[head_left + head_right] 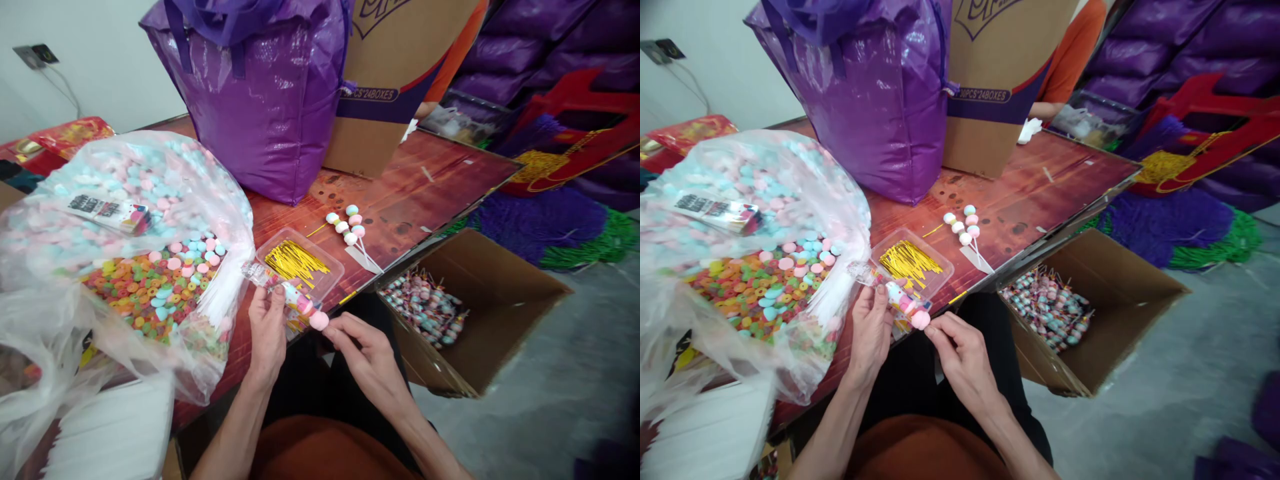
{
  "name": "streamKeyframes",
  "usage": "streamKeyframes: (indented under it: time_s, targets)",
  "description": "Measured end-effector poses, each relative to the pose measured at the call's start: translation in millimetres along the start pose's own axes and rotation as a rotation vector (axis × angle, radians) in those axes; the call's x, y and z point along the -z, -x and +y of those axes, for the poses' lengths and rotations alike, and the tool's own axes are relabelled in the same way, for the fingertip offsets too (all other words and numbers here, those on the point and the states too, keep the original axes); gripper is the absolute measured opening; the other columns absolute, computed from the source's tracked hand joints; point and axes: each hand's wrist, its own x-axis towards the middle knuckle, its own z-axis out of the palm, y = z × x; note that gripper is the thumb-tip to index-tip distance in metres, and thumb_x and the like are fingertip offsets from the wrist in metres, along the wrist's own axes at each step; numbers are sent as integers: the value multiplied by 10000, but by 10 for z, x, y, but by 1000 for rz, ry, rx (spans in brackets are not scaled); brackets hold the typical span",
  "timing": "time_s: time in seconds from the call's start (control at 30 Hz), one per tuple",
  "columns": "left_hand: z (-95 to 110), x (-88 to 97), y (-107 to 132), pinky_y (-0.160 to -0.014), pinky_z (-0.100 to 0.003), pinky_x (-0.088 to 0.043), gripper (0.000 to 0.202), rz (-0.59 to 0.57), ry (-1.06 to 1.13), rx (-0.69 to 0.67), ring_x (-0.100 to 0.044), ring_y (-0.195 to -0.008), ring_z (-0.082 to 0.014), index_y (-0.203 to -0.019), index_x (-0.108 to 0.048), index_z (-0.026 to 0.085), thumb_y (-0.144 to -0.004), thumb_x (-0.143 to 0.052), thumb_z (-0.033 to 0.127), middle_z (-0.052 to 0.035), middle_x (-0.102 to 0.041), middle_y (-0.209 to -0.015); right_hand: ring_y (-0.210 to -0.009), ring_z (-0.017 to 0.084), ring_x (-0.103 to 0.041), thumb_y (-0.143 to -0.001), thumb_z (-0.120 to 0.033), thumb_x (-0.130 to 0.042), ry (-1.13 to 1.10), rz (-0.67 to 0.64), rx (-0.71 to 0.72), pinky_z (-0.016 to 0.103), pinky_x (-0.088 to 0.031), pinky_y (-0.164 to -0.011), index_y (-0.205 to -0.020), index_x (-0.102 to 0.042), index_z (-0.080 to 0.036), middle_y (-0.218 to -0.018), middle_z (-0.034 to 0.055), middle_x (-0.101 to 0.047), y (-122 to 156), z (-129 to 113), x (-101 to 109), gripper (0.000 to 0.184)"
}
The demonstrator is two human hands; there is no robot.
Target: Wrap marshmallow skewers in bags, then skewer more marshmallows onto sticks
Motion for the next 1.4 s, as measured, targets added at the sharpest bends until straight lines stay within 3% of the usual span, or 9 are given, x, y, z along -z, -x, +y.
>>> streamKeyframes:
  time_s: [0.33, 0.47, 0.6, 0.7, 0.9, 1.07, 1.2, 1.3, 1.4]
  targets:
    - [60, -40, 54, -835, -334, -569, 366, -54, 87, 124, -735, -863, -199, -1000, -677, 160, -796, -770, 449, -72, -763, -897, -599, 128, -489, -972, -279, -528, -36, 20, -9, 232, -393, -563, -683, -606, -185, -653, -10, -520, -40, -69, -115, 314]
    - [39, -27, 90, -844, -330, -564, 353, -97, 28, 160, -730, -881, -205, -948, -685, 148, -792, -773, 452, -65, -756, -857, -566, 119, -460, -965, -293, -548, -4, 65, -32, 233, -380, -543, -647, -553, -190, -624, -23, -489, -51, -38, -150, 334]
    - [44, -14, 112, -857, -322, -561, 380, -81, -13, 123, -724, -909, -200, -1007, -689, 155, -785, -780, 449, -62, -758, -927, -586, 118, -484, -978, -244, -535, 125, 139, 97, 235, -393, -575, -682, -563, -191, -657, -16, -510, -74, -42, -209, 303]
    - [115, 6, 68, -849, -339, -569, 406, -55, 28, 141, -729, -900, -212, -984, -683, 151, -752, -803, 461, -71, -759, -922, -587, 119, -496, -985, -211, -522, 210, 120, 179, 236, -394, -577, -690, -571, -194, -661, -11, -513, -70, -58, -181, 299]
    - [144, 21, 33, -883, -354, -561, 412, -47, 45, 194, -732, -936, -224, -958, -694, 143, -731, -821, 461, -84, -763, -937, -585, 121, -497, -999, -191, -491, 341, 93, 238, 236, -388, -566, -721, -577, -200, -669, -5, -510, -68, -27, -79, 290]
    - [44, 10, 103, -899, -351, -558, 396, -60, 35, 185, -728, -962, -213, -1027, -682, 168, -763, -801, 439, -64, -763, -948, -580, 117, -495, -995, -181, -472, 416, 136, 277, 234, -393, -573, -690, -566, -203, -671, 0, -515, -96, 7, -161, 320]
    - [86, 39, 89, -885, -347, -563, 381, -73, 45, 200, -729, -959, -215, -1009, -679, 156, -783, -784, 444, -75, -766, -945, -590, 118, -492, -994, -189, -471, 314, 101, 245, 229, -395, -574, -712, -579, -197, -689, 5, -535, -111, -28, -194, 303]
    - [158, 56, 47, -875, -366, -570, 389, -93, 85, 232, -735, -936, -234, -933, -687, 134, -768, -790, 470, -89, -767, -877, -564, 113, -479, -1007, -250, -476, 168, 2, 145, 223, -385, -540, -686, -540, -198, -652, -14, -534, -110, -66, -164, 332]
    - [195, 47, 26, -875, -376, -573, 405, -94, 109, 261, -741, -926, -244, -906, -684, 133, -737, -814, 477, -88, -766, -838, -513, 112, -460, -1013, -297, -467, 156, -18, 57, 225, -363, -498, -664, -525, -204, -584, -33, -511, -98, -78, -137, 366]
